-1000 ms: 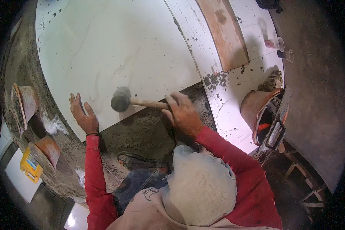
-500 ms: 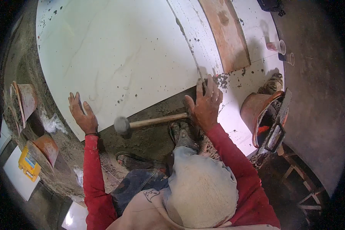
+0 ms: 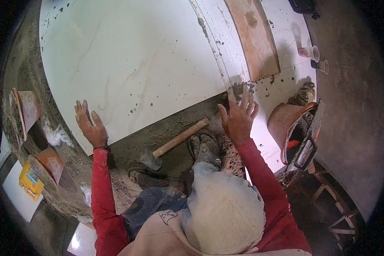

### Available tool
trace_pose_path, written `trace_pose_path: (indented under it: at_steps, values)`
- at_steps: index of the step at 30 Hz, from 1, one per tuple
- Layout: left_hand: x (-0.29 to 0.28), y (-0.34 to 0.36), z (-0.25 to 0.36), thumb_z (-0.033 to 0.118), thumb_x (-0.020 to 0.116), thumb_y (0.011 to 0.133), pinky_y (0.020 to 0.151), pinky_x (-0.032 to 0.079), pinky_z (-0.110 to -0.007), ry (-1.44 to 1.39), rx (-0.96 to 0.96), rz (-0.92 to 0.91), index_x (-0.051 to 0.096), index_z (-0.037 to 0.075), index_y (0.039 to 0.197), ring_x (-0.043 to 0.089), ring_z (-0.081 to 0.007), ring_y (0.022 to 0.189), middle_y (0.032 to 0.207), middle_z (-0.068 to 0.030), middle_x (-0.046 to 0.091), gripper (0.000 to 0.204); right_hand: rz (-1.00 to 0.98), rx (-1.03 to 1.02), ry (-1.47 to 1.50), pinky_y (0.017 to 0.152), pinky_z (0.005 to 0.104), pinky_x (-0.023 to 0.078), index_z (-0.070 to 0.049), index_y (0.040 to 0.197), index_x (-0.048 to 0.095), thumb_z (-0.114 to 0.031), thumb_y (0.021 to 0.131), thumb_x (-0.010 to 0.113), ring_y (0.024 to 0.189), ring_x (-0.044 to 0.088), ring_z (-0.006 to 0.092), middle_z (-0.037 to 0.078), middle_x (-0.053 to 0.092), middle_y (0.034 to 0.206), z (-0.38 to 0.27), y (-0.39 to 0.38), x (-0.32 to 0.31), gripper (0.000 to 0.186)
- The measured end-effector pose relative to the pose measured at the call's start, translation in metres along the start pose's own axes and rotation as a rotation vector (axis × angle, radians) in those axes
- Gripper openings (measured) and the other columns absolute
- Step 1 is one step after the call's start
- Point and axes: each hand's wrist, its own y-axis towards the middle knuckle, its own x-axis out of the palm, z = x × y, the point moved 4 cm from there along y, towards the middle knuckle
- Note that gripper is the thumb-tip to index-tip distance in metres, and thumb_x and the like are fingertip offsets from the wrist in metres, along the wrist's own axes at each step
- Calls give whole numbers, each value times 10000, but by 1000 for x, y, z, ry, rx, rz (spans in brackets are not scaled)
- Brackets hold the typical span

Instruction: The person taps a floor tile into place with a rubber mallet and then wipes the surface of the tile with a cloth.

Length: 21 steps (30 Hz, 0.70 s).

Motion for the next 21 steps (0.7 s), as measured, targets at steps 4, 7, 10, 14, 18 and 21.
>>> trace_pose_path:
  at_steps: [4, 7, 10, 14, 18, 21]
  values:
    - [1, 0, -1, 244, 466, 1029, 1236, 186, -536, -10, 3, 4, 513, 108, 1465, 332, -347, 1500, 1586, -148, 421, 459, -27, -80, -23, 1103, 581, 295, -219, 1484, 530, -461, 989, 590, 1370, 373, 414, 252, 331, 1575, 13, -3, -2, 554]
    - [2, 1, 2, 265, 465, 1036, 1235, 186, -539, -14, 10, 5, 513, 110, 1464, 332, -347, 1500, 1586, -146, 422, 458, -22, -123, 4, 1101, 567, 298, -239, 1483, 535, -469, 1001, 570, 1382, 363, 402, 249, 333, 1574, 14, 3, -3, 535]
    - [2, -1, 1, 277, 474, 1032, 1230, 198, -546, -16, 11, 10, 517, 116, 1463, 342, -351, 1495, 1583, -142, 428, 462, -30, -150, -5, 1097, 557, 302, -257, 1481, 538, -478, 1001, 565, 1387, 358, 392, 239, 334, 1576, 18, 2, -1, 529]
    - [1, -1, 1, 288, 478, 1030, 1227, 207, -547, -4, 10, 15, 522, 116, 1462, 350, -354, 1490, 1582, -146, 429, 467, -57, -178, -27, 1110, 553, 290, -284, 1481, 540, -494, 1001, 552, 1390, 359, 381, 223, 340, 1577, 26, -1, -4, 524]
    - [-2, 0, -2, 287, 489, 1025, 1228, 205, -540, -4, -3, 24, 519, 116, 1466, 344, -352, 1494, 1582, -149, 426, 473, -52, -191, 44, 1132, 560, 255, -286, 1489, 533, -501, 1006, 536, 1422, 324, 385, 226, 326, 1587, 24, 4, -1, 529]
    - [0, 0, -3, 200, 527, 985, 1241, 194, -504, 33, 21, 10, 527, 118, 1464, 325, -325, 1508, 1590, -143, 419, 486, -114, -175, 83, 1144, 566, 228, -255, 1484, 542, -465, 1001, 565, 1448, 288, 401, 234, 301, 1601, 24, 5, -7, 527]
